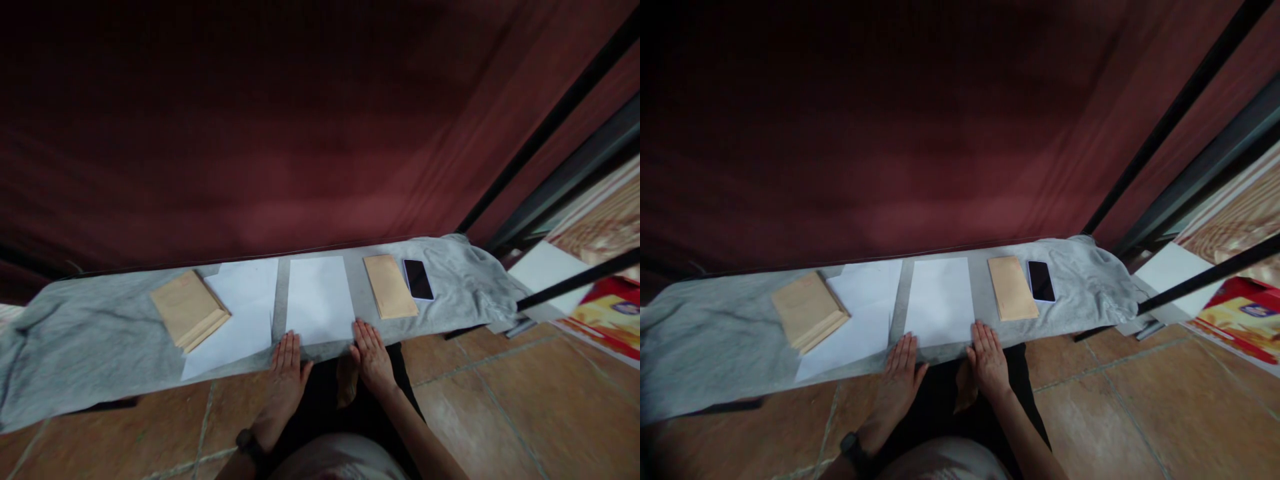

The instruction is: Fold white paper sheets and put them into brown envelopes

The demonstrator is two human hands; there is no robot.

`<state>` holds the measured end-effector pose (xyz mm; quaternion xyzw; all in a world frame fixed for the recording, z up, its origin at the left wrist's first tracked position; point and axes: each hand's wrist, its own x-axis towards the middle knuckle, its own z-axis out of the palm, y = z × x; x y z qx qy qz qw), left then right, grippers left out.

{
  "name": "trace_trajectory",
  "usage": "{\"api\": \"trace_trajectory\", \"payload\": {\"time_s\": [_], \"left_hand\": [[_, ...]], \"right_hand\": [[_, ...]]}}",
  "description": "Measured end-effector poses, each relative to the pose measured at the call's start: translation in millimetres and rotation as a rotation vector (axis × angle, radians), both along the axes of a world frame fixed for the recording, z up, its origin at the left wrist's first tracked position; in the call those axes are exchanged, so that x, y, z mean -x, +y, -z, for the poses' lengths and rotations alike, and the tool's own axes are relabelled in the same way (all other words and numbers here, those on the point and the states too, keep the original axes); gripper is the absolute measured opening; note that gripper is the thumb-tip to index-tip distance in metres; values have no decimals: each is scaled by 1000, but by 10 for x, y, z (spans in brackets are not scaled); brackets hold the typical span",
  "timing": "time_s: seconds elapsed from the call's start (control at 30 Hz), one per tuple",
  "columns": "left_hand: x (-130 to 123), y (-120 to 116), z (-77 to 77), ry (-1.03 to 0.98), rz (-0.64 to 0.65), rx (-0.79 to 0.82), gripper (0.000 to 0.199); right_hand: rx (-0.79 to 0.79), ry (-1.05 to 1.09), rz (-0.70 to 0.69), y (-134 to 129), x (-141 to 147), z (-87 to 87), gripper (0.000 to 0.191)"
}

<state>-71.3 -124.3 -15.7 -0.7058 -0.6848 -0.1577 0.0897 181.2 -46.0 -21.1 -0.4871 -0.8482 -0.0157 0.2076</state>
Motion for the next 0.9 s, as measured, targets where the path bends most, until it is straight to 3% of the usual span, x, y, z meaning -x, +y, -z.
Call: {"api": "trace_trajectory", "payload": {"time_s": [0.2,0.37,0.53,0.77,0.9], "left_hand": [[-80,66,-61,-21,-18,13,63],[-320,306,-126,-54,73,46,59],[-451,573,-87,-67,128,75,58],[-170,919,-134,-29,0,103,56],[14,974,-147,-69,-47,122,55]], "right_hand": [[2,-3,-2,-5,2,20,59],[-4,7,2,-8,3,21,59],[-10,-10,-4,-2,-3,1,58],[-30,17,-13,16,-11,17,57],[-18,41,-41,49,-48,29,57]]}}
